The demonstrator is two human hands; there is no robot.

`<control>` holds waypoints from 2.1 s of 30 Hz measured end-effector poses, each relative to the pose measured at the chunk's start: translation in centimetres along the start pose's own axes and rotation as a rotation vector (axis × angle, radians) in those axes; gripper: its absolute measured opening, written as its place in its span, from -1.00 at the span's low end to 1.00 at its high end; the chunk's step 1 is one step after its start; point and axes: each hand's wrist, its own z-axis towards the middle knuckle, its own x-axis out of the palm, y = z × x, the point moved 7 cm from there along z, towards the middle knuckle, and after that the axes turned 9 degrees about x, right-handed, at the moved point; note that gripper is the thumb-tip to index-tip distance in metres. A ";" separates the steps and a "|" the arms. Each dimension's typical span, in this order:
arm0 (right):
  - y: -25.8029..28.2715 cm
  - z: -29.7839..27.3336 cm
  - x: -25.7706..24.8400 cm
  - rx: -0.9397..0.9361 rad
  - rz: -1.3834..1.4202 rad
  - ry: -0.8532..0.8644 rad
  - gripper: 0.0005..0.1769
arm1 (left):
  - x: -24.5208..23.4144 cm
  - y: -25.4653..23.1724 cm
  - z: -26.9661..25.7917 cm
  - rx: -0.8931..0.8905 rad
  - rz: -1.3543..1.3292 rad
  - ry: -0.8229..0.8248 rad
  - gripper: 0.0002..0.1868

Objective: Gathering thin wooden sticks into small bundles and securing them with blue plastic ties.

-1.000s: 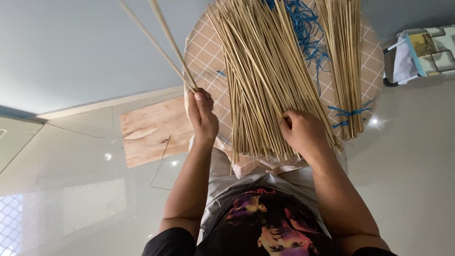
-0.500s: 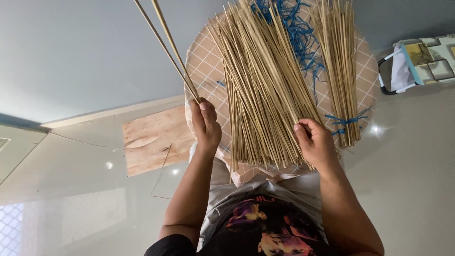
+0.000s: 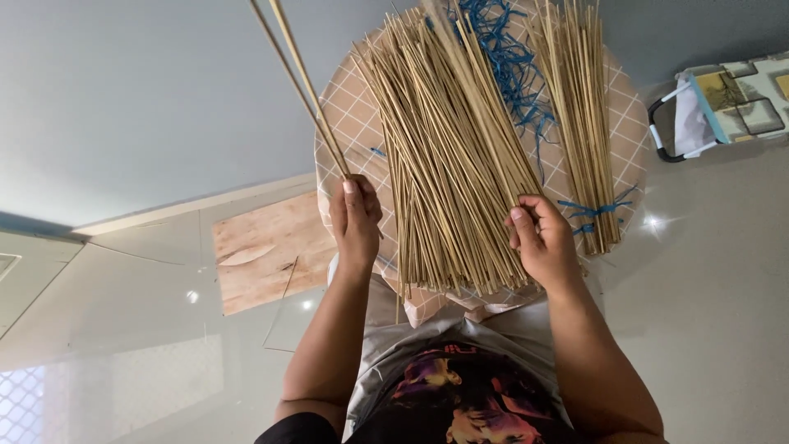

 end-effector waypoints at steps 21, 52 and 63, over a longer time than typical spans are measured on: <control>-0.2 -1.7 7.9 0.135 0.845 0.219 -0.78 | 8.5 -1.3 -2.9 -0.331 -0.436 0.100 -0.76; -3.7 -8.6 3.7 0.357 0.692 0.354 -0.69 | 2.2 -11.8 13.5 0.020 -0.284 0.092 -0.74; -0.6 -4.1 -3.9 0.165 0.283 0.301 -0.87 | -4.4 -12.7 15.3 0.201 -0.044 -0.028 -0.79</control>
